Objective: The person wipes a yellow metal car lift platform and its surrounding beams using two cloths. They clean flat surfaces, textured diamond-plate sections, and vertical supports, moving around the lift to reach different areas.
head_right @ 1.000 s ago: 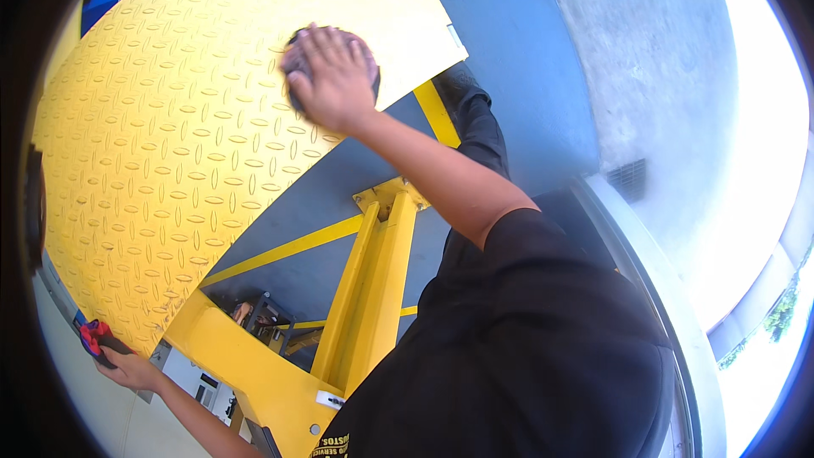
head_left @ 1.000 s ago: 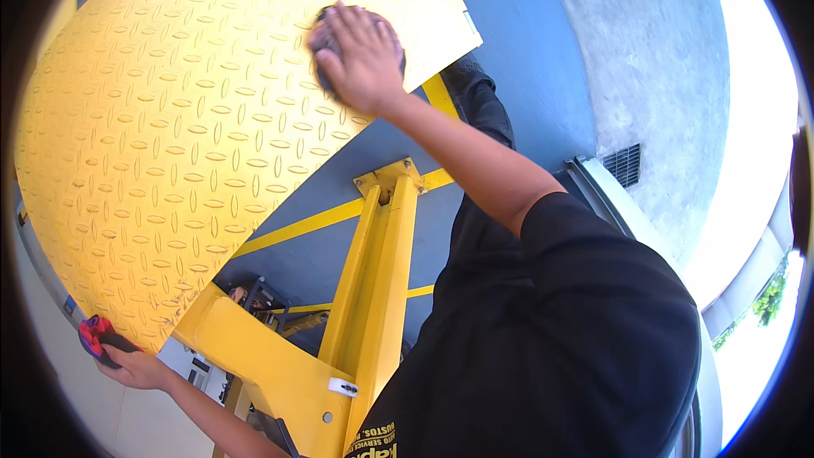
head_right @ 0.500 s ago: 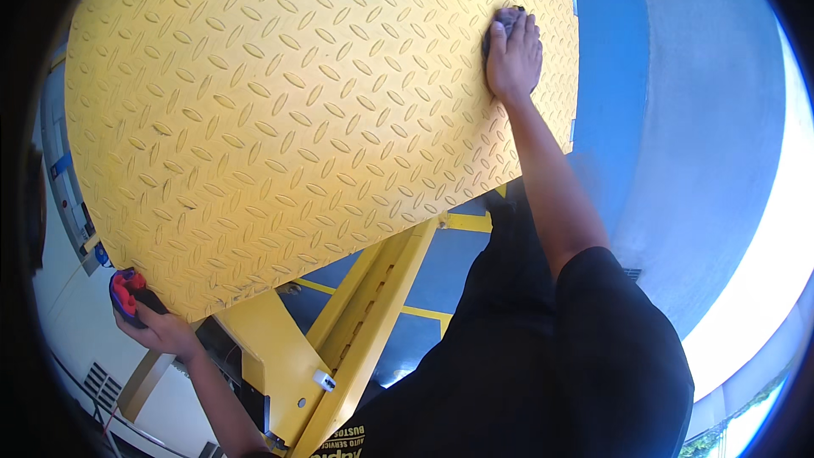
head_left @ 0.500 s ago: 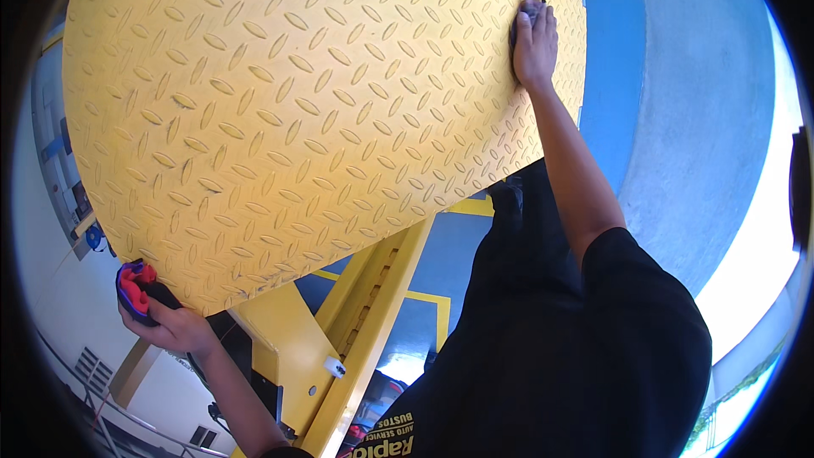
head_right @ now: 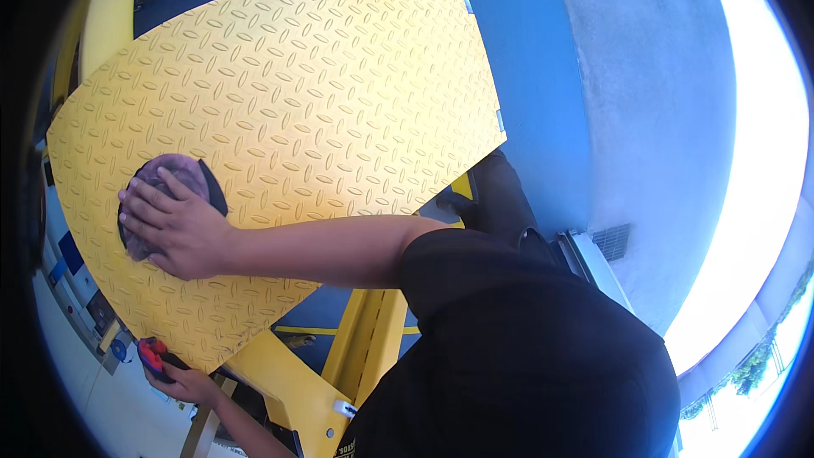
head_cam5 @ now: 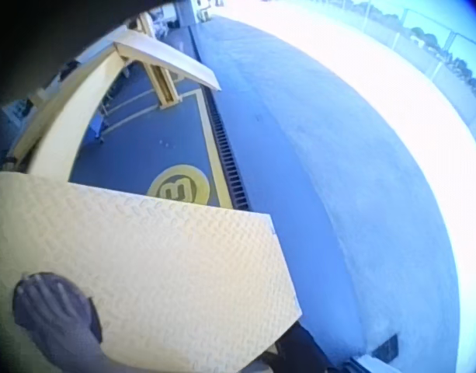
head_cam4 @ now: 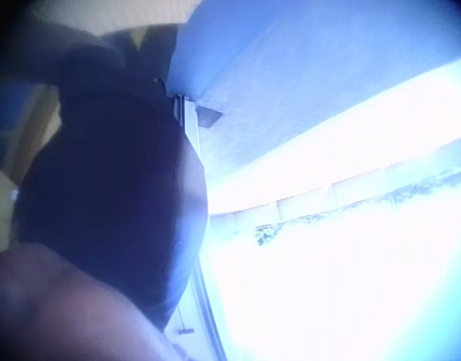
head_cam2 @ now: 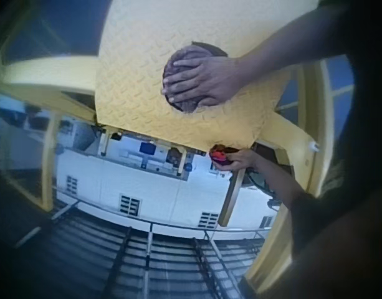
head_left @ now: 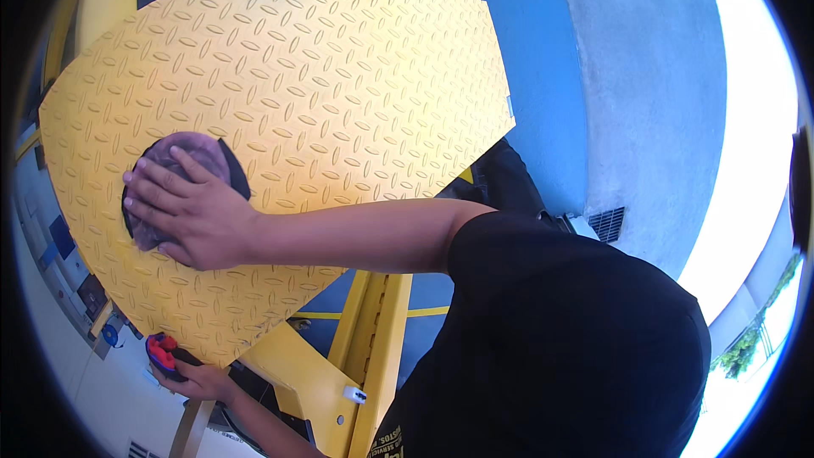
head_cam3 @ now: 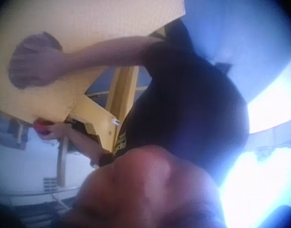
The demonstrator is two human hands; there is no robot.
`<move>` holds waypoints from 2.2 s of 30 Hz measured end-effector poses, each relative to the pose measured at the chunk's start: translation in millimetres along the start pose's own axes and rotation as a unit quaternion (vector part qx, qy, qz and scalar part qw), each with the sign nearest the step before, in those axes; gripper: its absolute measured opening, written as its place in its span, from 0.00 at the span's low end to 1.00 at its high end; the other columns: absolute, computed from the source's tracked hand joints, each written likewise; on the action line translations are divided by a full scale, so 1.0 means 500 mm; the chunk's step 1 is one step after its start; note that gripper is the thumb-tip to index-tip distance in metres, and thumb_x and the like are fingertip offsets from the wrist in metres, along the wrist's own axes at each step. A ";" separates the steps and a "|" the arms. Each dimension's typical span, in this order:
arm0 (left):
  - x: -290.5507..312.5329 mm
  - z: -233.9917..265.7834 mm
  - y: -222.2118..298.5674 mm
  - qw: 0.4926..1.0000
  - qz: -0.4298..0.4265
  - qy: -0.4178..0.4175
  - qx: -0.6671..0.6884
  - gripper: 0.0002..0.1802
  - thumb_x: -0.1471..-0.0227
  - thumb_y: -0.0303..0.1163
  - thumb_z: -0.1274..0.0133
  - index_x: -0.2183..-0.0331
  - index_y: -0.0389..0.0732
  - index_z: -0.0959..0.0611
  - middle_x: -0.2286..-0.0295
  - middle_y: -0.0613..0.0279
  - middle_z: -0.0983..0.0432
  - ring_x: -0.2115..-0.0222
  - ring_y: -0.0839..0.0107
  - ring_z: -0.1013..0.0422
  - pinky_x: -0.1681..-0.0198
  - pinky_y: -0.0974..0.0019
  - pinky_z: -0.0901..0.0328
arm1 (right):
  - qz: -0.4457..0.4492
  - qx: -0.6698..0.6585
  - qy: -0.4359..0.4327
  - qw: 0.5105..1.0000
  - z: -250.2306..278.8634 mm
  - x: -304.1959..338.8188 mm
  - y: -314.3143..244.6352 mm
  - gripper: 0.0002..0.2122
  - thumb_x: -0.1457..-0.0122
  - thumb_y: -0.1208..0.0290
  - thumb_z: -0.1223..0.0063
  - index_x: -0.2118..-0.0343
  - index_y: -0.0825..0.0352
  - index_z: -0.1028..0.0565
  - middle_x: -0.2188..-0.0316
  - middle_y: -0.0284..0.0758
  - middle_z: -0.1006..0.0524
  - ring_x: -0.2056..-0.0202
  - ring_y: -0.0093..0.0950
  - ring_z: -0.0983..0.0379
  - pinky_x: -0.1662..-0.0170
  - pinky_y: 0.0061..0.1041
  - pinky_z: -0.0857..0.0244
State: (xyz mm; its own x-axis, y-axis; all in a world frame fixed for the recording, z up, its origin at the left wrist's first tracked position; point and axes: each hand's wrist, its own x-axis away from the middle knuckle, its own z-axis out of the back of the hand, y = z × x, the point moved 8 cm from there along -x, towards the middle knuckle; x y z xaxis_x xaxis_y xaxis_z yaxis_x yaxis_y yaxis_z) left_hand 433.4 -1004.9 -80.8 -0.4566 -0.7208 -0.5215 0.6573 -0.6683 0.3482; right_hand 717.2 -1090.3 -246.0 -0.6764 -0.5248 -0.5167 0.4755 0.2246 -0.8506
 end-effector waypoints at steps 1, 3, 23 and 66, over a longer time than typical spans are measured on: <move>-0.001 0.005 -0.005 0.999 0.005 0.019 -0.035 0.23 0.26 0.31 0.52 0.38 0.28 0.31 0.42 0.45 0.29 0.44 0.58 0.27 0.39 0.57 0.30 | -0.041 0.021 0.009 0.999 0.076 0.048 0.078 0.33 0.35 0.50 0.52 0.30 0.64 0.32 0.25 0.44 0.40 0.24 0.43 0.49 0.23 0.57 0.65; 0.008 0.008 0.005 0.997 0.021 0.033 -0.060 0.24 0.26 0.33 0.52 0.38 0.29 0.31 0.42 0.45 0.28 0.45 0.59 0.26 0.41 0.58 0.29 | -0.139 0.139 0.008 0.981 0.227 0.161 0.262 0.34 0.34 0.50 0.52 0.29 0.62 0.34 0.25 0.44 0.41 0.24 0.43 0.49 0.24 0.57 0.63; 0.027 0.010 0.055 0.992 -0.025 -0.033 -0.122 0.21 0.28 0.26 0.56 0.37 0.30 0.30 0.43 0.46 0.30 0.43 0.55 0.30 0.37 0.54 0.34 | 0.003 0.106 -0.026 0.994 0.070 -0.128 0.163 0.42 0.33 0.36 0.59 0.27 0.67 0.38 0.24 0.53 0.47 0.22 0.49 0.58 0.23 0.60 0.72; 0.007 -0.036 0.115 0.977 -0.155 -0.037 -0.139 0.20 0.39 0.20 0.50 0.45 0.32 0.23 0.47 0.45 0.26 0.44 0.48 0.29 0.36 0.49 0.37 | -0.661 0.266 0.101 0.694 0.757 1.060 0.888 0.34 0.27 0.43 0.66 0.28 0.63 0.35 0.32 0.51 0.30 0.31 0.51 0.35 0.30 0.46 0.43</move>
State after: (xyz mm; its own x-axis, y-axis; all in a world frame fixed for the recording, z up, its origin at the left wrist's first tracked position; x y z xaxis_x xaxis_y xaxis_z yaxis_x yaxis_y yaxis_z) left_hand 480.5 -1042.4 -76.8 -0.6948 -0.5092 -0.5079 0.6131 -0.7885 -0.0482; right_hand 782.8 -1579.6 -860.6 -0.7586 0.1544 0.6330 -0.5323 -0.7072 -0.4654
